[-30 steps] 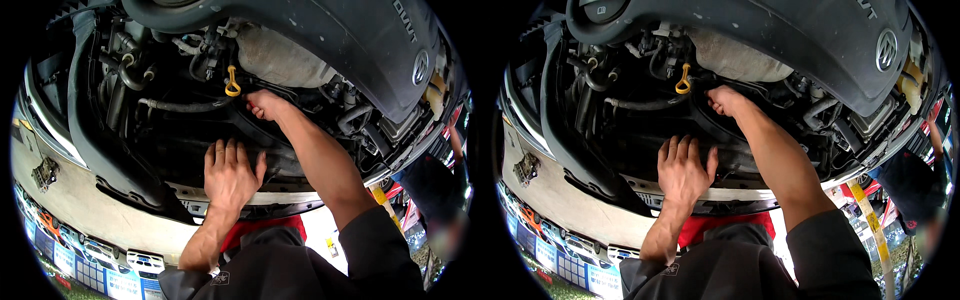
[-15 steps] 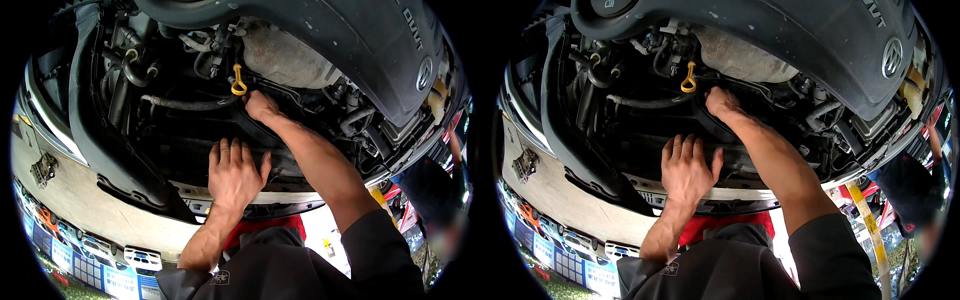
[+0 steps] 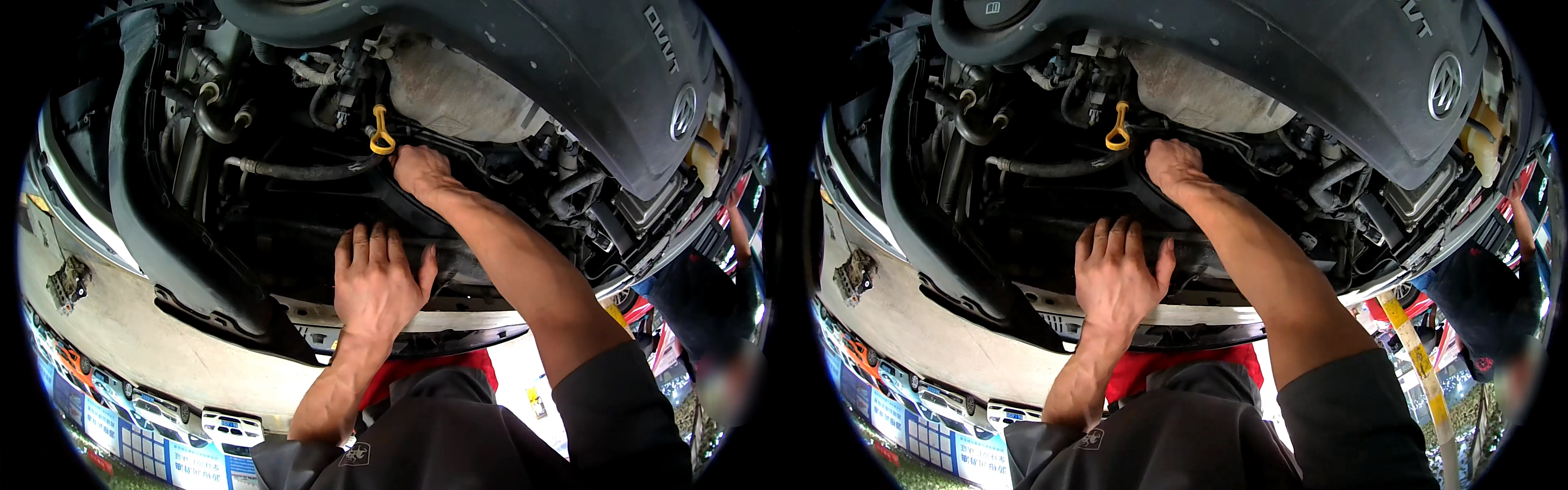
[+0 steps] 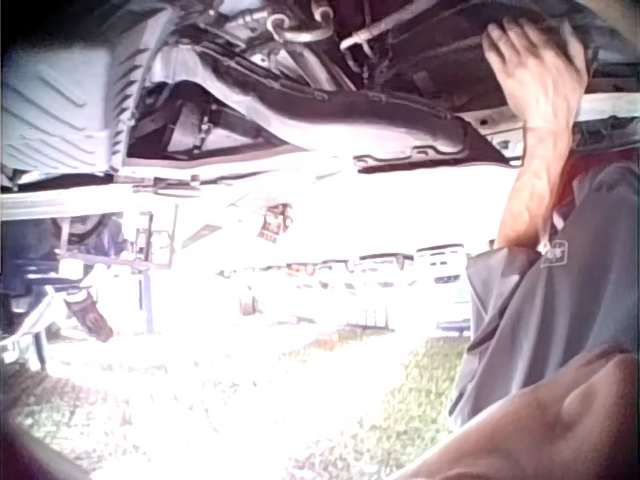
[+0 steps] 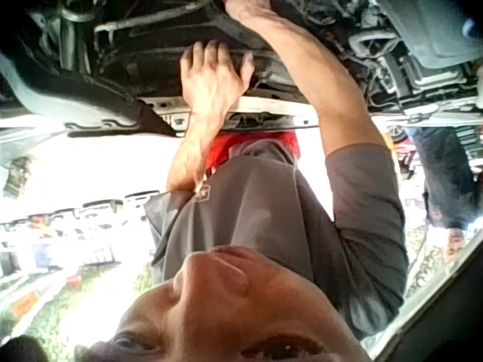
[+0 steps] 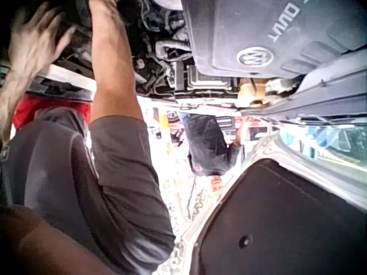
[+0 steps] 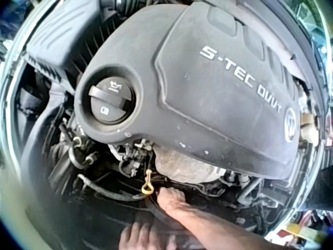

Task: The person installs a black plastic engine cover into the engine bay of a white car. They align the cover, secure it with a screwdriver, and then use a power drill to fasten additional screws, completing the installation.

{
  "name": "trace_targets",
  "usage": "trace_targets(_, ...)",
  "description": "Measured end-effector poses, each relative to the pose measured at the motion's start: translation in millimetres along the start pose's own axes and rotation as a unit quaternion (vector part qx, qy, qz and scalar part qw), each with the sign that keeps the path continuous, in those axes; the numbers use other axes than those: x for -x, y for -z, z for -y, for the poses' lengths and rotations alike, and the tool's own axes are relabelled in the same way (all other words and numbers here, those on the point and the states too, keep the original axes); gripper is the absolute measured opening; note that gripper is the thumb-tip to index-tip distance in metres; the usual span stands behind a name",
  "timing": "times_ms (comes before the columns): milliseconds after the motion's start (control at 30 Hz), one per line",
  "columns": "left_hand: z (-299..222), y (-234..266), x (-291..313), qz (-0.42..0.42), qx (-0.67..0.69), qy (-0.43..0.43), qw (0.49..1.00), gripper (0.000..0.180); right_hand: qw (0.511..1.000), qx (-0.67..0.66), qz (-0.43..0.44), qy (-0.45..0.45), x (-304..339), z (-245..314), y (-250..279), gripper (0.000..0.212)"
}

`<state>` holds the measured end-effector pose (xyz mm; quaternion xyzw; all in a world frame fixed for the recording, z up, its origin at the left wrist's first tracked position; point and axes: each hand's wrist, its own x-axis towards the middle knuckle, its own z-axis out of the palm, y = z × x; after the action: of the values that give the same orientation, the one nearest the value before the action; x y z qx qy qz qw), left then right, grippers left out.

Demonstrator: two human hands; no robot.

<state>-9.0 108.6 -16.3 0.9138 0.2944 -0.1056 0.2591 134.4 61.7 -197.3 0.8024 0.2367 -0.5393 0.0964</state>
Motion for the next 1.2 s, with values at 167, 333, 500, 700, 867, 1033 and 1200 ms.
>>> trace_targets(167,0,2,-1,0.005,-0.005,0.002,1.0,0.05,0.996,-0.047,0.008,-0.07,-14,-9,-6,0.042)
trace_targets(333,-2,3,-1,0.014,-0.009,0.0,1.0,0.051,0.979,-0.171,0.052,-0.098,-57,-36,-46,0.038)
trace_targets(500,0,0,-1,0.012,-0.009,0.002,1.0,0.051,0.942,-0.29,0.1,-0.135,-47,-32,-40,0.039)
trace_targets(700,-2,3,-4,0.006,-0.007,-0.003,1.0,0.051,0.899,-0.37,0.128,-0.195,-45,-32,-42,0.049)
trace_targets(867,-1,0,-2,-0.006,-0.005,0.004,1.0,0.05,0.855,-0.444,0.169,-0.208,-32,-29,-25,0.037)
trace_targets(1033,-1,2,-2,-0.007,-0.002,0.003,1.0,0.05,0.843,-0.458,0.19,-0.207,-30,-32,-22,0.035)
trace_targets(1200,0,5,-1,-0.009,0.0,0.005,1.0,0.049,0.813,-0.491,0.214,-0.228,-33,-33,-15,0.037)
